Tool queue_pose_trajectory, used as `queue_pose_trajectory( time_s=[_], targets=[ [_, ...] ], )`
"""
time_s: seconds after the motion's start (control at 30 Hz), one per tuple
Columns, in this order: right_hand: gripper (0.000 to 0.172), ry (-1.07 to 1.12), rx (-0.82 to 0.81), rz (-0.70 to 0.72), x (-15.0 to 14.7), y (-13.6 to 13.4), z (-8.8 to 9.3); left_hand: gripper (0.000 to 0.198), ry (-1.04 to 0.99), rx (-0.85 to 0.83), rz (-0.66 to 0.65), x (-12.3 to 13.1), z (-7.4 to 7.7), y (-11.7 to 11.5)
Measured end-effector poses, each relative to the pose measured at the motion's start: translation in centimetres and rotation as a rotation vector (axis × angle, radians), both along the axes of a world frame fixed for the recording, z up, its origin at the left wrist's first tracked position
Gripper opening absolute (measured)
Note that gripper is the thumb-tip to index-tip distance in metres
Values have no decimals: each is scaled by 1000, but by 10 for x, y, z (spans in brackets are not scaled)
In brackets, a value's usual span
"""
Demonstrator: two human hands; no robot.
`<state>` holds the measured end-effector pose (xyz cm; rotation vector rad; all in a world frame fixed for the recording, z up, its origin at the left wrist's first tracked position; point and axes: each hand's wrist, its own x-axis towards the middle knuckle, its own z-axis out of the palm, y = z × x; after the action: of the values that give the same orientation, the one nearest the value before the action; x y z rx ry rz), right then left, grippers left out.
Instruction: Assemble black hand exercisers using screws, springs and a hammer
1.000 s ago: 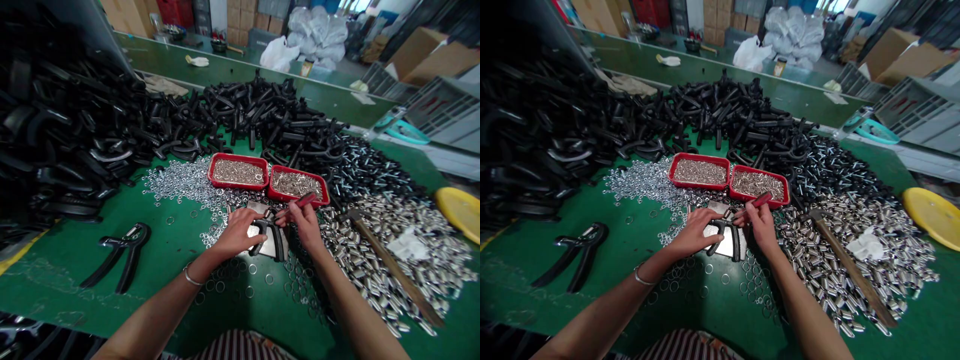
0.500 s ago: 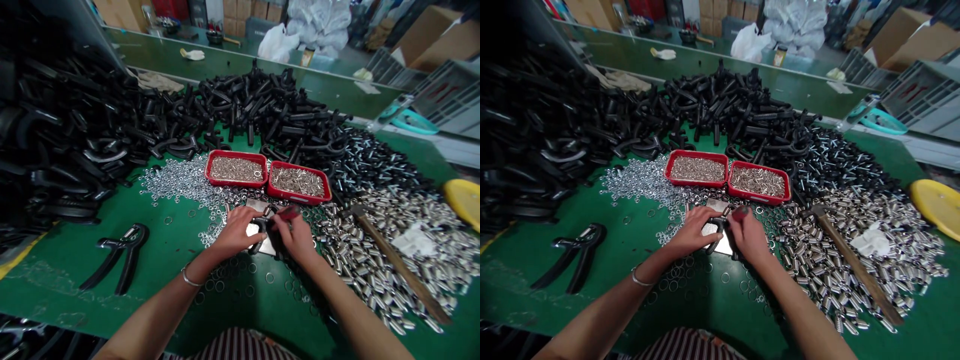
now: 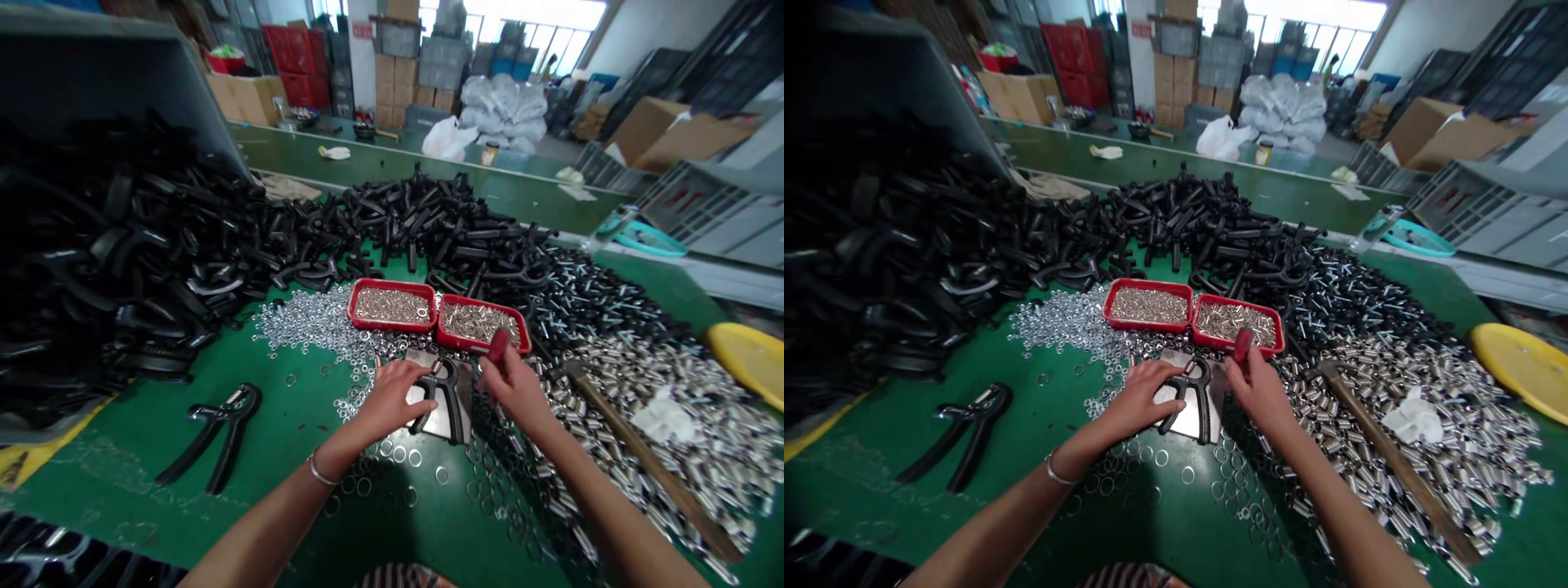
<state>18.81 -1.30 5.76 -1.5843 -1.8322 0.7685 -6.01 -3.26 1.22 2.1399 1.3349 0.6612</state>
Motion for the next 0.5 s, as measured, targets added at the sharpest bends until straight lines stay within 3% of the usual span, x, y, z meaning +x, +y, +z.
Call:
queue_pose_trajectory(
  time_s=[0.1,0.2,0.33,0.43,0.5],
  targets=[
    [24,-465,-56,92,37,7,-7,56,63,67,-104,-4,9,4],
    [33,-507,138,115,45,20,-2,38,129,199,-97,-14,27,33],
    [23,-435,328,276,-7,55,19,31,457,290,254,-36,54,99],
    [20,-555,408,404,-66,93,27,23,595,272,293,-44,63,137],
    [17,-573,418,436,-97,118,23,21,634,285,276,-44,60,147]
  ],
)
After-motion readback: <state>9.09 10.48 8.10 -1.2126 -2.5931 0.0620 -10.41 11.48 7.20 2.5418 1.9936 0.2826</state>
